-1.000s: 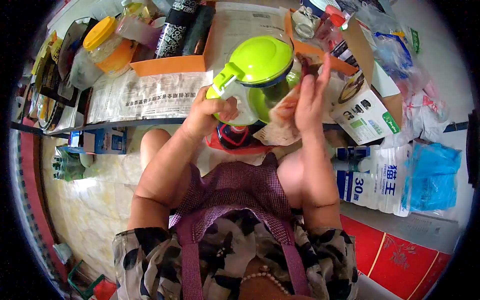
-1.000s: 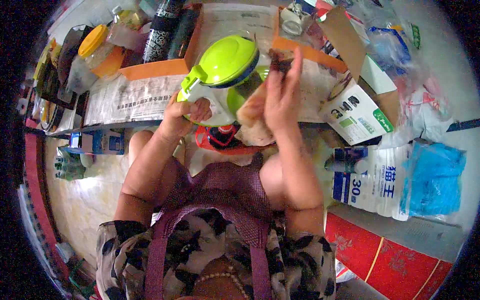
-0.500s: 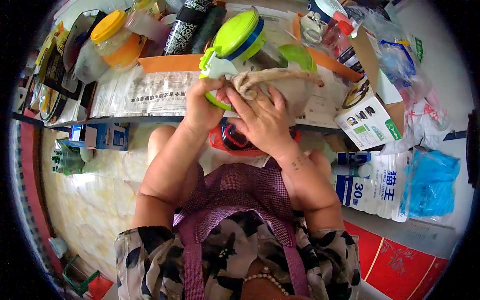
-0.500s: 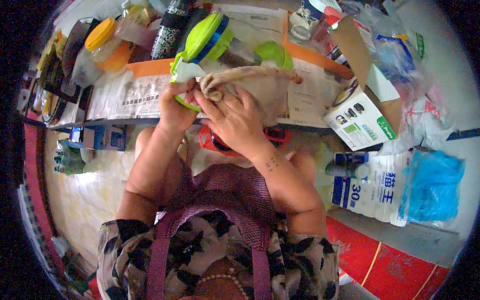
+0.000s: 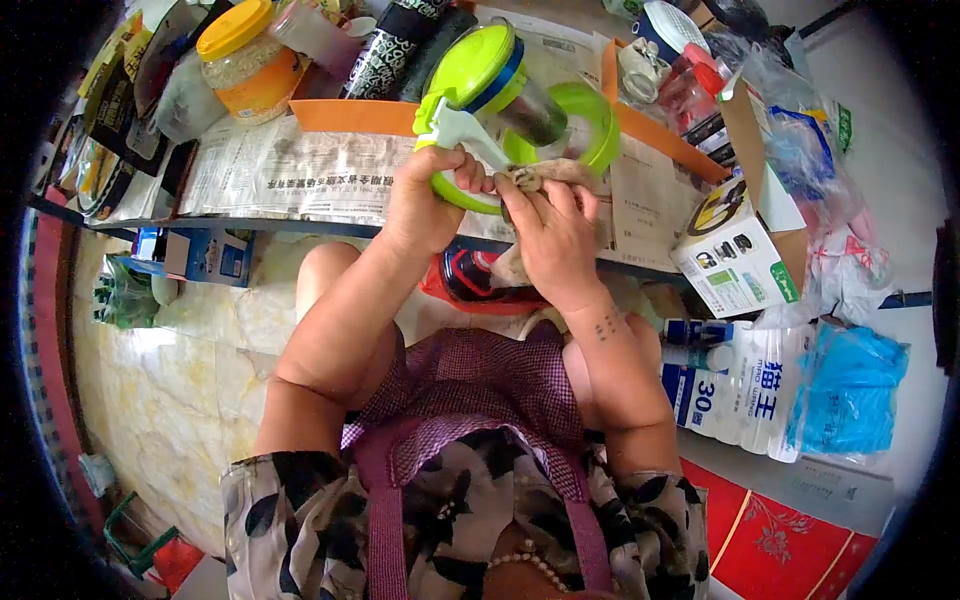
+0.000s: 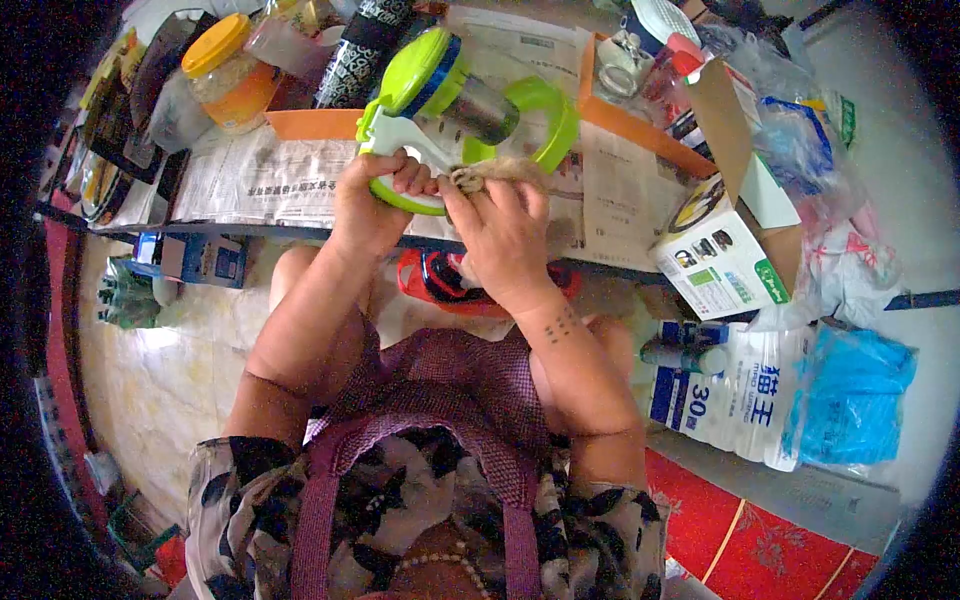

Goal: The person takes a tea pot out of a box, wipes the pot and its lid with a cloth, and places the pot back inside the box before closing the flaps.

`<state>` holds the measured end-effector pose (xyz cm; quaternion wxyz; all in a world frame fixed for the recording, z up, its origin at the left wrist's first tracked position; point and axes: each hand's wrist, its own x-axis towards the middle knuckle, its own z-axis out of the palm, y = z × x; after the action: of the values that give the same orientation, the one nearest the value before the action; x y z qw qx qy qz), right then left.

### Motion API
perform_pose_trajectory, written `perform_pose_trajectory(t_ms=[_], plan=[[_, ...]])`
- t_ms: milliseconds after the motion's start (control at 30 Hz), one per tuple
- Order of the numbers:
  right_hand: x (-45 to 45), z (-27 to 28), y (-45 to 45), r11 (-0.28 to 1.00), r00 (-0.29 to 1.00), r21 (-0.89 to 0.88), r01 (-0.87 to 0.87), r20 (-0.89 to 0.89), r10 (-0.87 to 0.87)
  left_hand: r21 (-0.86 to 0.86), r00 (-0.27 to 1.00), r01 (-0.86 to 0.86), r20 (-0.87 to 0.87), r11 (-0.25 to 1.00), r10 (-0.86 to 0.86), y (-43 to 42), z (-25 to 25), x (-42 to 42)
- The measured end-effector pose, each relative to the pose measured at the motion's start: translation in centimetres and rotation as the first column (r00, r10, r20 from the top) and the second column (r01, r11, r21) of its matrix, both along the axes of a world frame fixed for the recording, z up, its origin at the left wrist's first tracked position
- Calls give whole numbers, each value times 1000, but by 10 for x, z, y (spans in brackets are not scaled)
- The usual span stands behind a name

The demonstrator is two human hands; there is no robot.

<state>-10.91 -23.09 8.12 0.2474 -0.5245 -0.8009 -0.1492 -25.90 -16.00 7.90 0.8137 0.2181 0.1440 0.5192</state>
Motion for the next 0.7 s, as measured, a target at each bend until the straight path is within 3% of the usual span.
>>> perform_pose_trajectory(t_ms=[167,367,433,500,567,633,700], plan=[[-6,-11,0,982,971,-185,23,-230,-66,54,980,-38,-193,998,47,-5,-15,9],[-10,-10,-7,963,833,-246,-105,-551,-50,76,917,-62,-389,995,87,-16,-11,17],[-10,-16,-11,966,757,-193,-171,-654,3,137,871,-4,-486,991,71,-20,-4,18],[-10,-17,-17,940,589,-189,-284,-808,16,218,817,38,-569,975,95,-24,-4,21],[-11,-6,-20,874,305,-186,-449,-951,-46,273,800,34,-584,961,138,-30,-2,24],[-10,3,-21,850,178,-155,-503,-981,-74,346,745,85,-644,934,171,-29,-6,24],[-5,9,-23,799,57,-166,-578,-985,-163,502,671,31,-651,864,355,-32,-8,25]])
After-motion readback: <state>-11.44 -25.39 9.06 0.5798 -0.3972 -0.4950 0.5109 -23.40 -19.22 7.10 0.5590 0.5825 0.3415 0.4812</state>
